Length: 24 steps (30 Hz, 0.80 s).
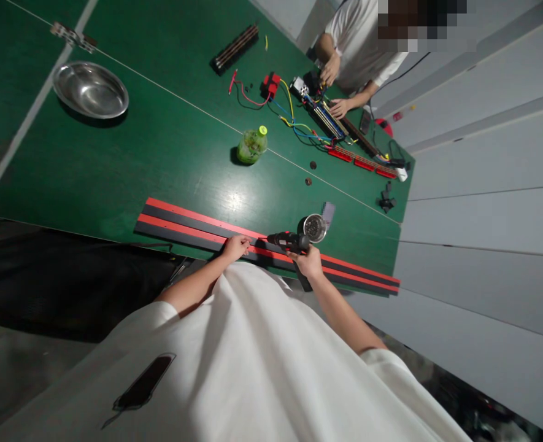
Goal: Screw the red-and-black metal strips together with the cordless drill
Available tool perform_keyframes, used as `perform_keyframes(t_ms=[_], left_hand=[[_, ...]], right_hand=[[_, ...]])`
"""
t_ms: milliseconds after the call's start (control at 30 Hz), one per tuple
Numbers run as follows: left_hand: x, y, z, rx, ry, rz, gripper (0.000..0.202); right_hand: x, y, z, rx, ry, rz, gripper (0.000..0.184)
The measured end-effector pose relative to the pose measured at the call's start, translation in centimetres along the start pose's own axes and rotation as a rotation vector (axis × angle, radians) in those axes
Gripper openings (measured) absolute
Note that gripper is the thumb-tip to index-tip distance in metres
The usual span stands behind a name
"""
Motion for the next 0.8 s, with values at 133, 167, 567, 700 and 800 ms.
perform_keyframes(t_ms=[133, 167, 567, 700, 800], left_hand=[[-0.1, -0.1, -0.2, 0.021, 0.012, -0.012, 0.021], [-0.1, -0.1, -0.2, 0.026, 0.015, -0.014, 0.021], [-0.3, -0.2, -0.3, 0.027, 0.028, -0.02, 0.024], [-0.2, -0.2, -0.2, 0.015, 0.024, -0.018, 0.024], [-0.1, -0.2, 0.0, 0.01, 0.023, -0.019, 0.022]], right_hand=[[0.0, 0.3, 0.4, 0.018, 0.001, 0.126, 0.041], [0.1, 0.6, 0.5, 0.057, 0.022, 0.191, 0.042], [0.3, 3.2, 2.1, 0.171, 0.18, 0.43, 0.045], [0.2, 3.7, 1.3, 0.225, 0.233, 0.438, 0.04], [0.0, 4.2, 0.5, 0.232, 0.257, 0.467, 0.037]])
Point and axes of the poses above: each hand's wrist, its own x-axis towards the middle knuckle, its own y-axis out of the palm, z = x × y, the point moved 4 cm from there along x, towards the middle knuckle, and after that the axes turned 9 degrees about z, right-handed, at the moved point
